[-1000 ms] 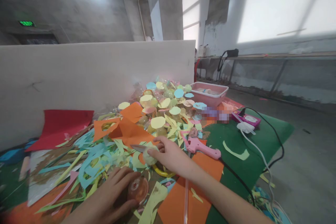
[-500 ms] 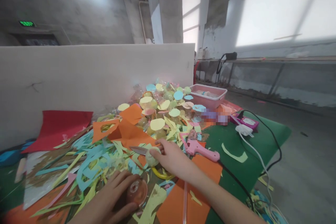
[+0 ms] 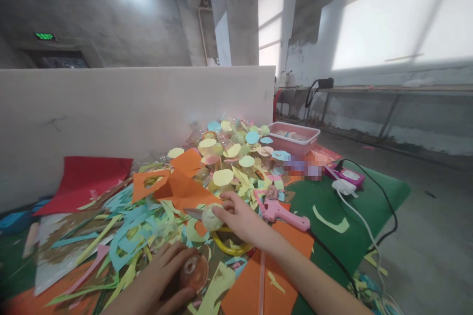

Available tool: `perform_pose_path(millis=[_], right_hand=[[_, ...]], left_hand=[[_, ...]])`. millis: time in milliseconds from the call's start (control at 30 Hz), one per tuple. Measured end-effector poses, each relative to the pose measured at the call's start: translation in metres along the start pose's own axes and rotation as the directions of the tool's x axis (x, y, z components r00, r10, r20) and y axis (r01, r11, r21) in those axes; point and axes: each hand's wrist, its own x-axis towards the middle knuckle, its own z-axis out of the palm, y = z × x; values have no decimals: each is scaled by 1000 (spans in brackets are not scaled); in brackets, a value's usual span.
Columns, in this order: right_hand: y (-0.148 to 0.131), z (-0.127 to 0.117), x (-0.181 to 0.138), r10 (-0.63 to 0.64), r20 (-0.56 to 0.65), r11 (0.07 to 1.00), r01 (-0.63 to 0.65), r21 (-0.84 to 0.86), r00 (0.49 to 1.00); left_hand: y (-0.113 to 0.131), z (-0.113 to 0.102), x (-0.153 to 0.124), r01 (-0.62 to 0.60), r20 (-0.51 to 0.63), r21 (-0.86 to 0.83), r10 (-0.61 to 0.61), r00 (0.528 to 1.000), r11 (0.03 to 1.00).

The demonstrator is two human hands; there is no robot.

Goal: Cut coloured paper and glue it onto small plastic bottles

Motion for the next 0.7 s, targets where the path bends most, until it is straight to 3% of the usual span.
perform_pose_path(millis=[167, 367, 600, 700], right_hand=[[0, 6, -1, -18, 61, 999, 20, -38, 998], [3, 27, 17, -52, 31, 993, 55, -103, 998], [0, 41, 48, -69, -40, 984, 62, -168, 997], [-8, 49, 51, -88, -54, 949, 68, -308, 995]], left_hand=[[2, -4, 0, -9, 22, 45, 8, 1000, 999], [1, -10, -3, -42, 60, 93, 36, 998, 995], [-28, 6, 5, -113, 48, 50, 110, 993, 992], [-38, 14, 8, -124, 70, 17, 123, 990, 992]])
